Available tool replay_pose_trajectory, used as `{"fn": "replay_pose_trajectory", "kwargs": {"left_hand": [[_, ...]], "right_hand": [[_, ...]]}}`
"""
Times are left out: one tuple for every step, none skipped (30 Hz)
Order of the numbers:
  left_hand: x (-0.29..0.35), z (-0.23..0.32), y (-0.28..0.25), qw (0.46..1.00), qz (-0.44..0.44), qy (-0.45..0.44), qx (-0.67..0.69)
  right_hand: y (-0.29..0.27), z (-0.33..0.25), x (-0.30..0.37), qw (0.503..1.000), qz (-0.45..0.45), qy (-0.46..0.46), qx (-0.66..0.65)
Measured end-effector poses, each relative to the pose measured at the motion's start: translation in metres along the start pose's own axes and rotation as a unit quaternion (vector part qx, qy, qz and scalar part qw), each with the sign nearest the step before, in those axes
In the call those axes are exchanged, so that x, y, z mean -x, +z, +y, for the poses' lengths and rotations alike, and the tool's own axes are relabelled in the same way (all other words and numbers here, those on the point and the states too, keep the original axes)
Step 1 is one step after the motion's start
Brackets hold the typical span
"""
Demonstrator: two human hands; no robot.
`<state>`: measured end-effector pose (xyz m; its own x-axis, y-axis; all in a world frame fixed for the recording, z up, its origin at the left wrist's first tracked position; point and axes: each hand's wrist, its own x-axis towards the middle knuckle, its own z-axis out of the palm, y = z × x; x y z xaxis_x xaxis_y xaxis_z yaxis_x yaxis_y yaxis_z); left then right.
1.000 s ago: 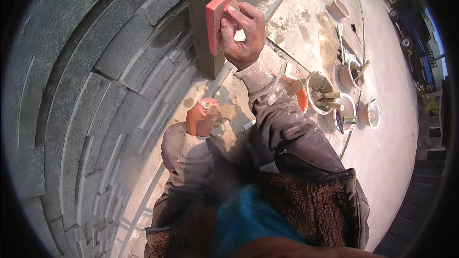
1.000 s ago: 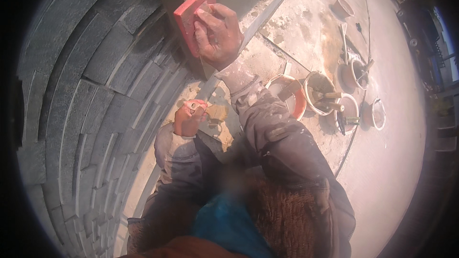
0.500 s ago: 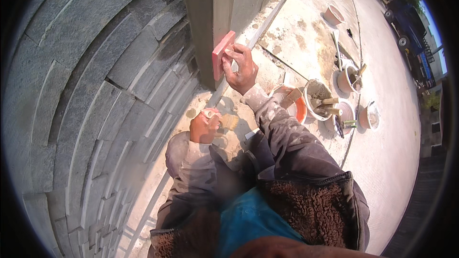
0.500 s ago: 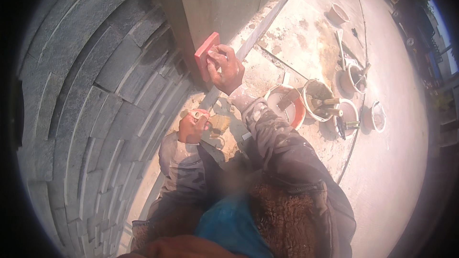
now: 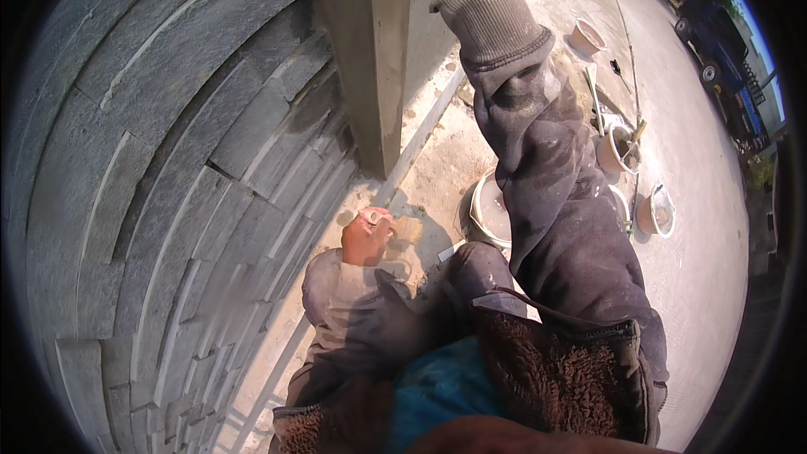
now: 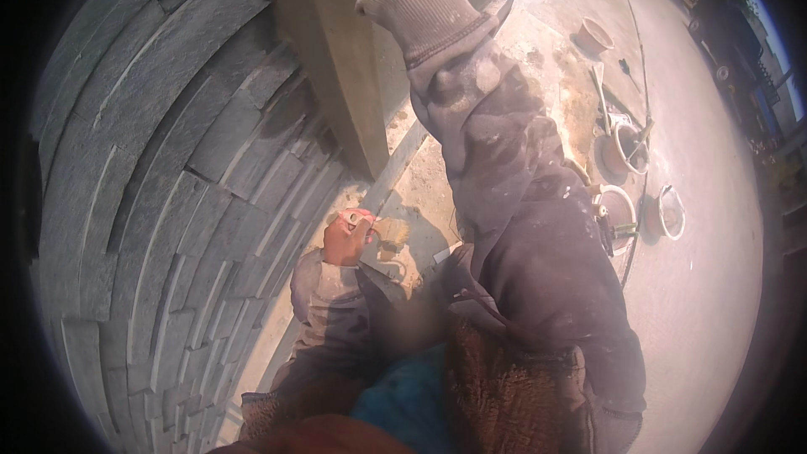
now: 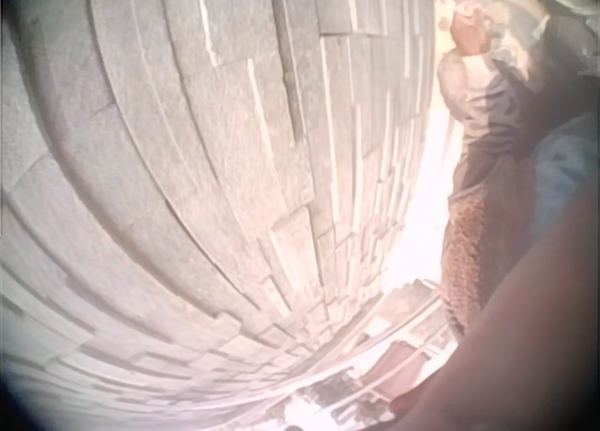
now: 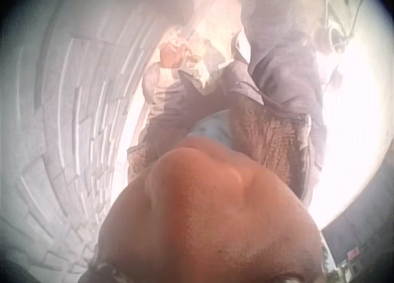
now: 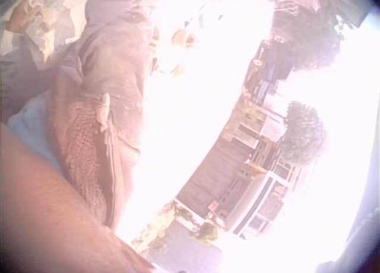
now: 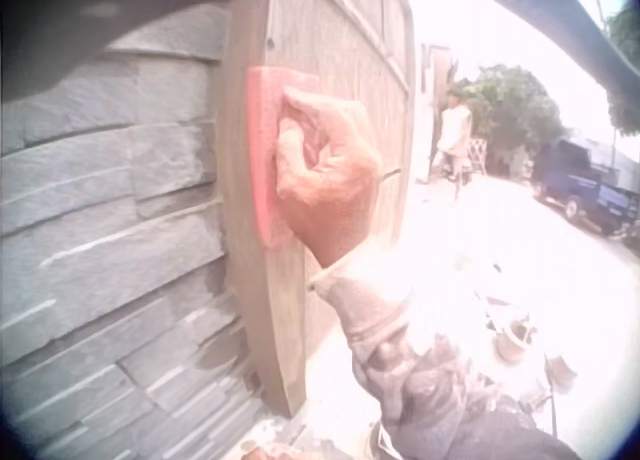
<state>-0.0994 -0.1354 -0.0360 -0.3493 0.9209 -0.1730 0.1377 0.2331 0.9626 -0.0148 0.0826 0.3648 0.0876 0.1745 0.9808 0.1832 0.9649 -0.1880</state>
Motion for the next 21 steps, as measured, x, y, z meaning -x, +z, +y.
{"fn": "replay_pose_trajectory", "kwargs": {"left_hand": [[0.000,-0.005,0.001,1.000,0.014,0.011,-0.012],[-0.003,-0.006,0.002,0.999,0.021,0.022,-0.026],[-0.005,0.002,0.005,0.999,0.004,0.013,-0.030],[-0.004,0.008,0.006,0.999,-0.003,-0.001,-0.033],[-0.004,0.014,0.006,0.999,-0.011,-0.013,-0.034],[-0.002,0.012,0.007,0.999,-0.010,-0.011,-0.032],[-0.001,0.009,0.006,1.000,-0.004,-0.008,-0.030],[-0.003,0.007,0.005,1.000,0.000,-0.004,-0.028],[-0.007,0.005,0.006,1.000,0.008,0.006,-0.029],[-0.009,0.000,0.008,1.000,0.011,0.010,-0.027],[-0.009,-0.008,0.009,0.999,0.017,0.010,-0.025],[-0.012,-0.012,0.006,0.999,0.008,0.011,-0.050],[-0.012,-0.014,0.006,0.999,0.014,0.011,-0.046],[-0.013,-0.015,0.007,0.999,0.018,0.015,-0.041],[-0.014,-0.017,0.008,0.999,0.021,0.019,-0.038],[-0.013,-0.022,0.008,0.998,0.032,0.028,-0.046],[-0.012,-0.020,0.007,0.999,0.023,0.024,-0.038],[-0.013,-0.013,0.008,0.999,0.008,0.025,-0.030],[-0.012,-0.012,0.007,1.000,0.000,0.021,-0.023],[-0.013,-0.017,0.006,1.000,-0.004,0.019,0.006],[-0.016,-0.009,0.013,0.999,-0.032,0.026,0.012]], "right_hand": [[-0.006,0.008,0.064,1.000,0.006,-0.020,0.021],[-0.016,0.021,0.127,0.998,0.014,-0.037,0.050],[-0.035,0.031,0.201,0.998,-0.040,0.013,0.054],[-0.055,0.038,0.271,0.989,-0.105,0.055,0.093],[-0.077,0.034,0.321,0.966,-0.187,0.134,0.115],[-0.093,0.031,0.353,0.952,-0.214,0.161,0.146],[-0.098,0.019,0.348,0.957,-0.195,0.162,0.140],[-0.097,0.021,0.334,0.969,-0.162,0.163,0.096],[-0.097,0.016,0.303,0.976,-0.132,0.165,0.057],[-0.094,0.009,0.257,0.983,-0.116,0.133,0.044],[-0.087,0.005,0.204,0.989,-0.103,0.104,0.027],[-0.082,0.005,0.158,0.994,-0.090,0.064,0.012],[-0.074,0.005,0.118,0.996,-0.077,0.033,0.015],[-0.073,0.005,0.091,0.992,-0.115,0.051,0.017],[-0.069,0.001,0.067,0.993,-0.111,0.019,0.021],[-0.060,-0.003,0.045,0.994,-0.107,-0.011,0.017],[-0.051,-0.010,0.028,0.994,-0.062,-0.093,0.020],[-0.052,-0.008,0.023,0.990,-0.075,-0.111,0.032],[-0.052,-0.008,0.032,0.990,-0.087,-0.105,0.038],[-0.053,-0.007,0.044,0.989,-0.100,-0.098,0.043],[-0.064,-0.008,0.051,0.986,-0.113,-0.096,0.073]]}}
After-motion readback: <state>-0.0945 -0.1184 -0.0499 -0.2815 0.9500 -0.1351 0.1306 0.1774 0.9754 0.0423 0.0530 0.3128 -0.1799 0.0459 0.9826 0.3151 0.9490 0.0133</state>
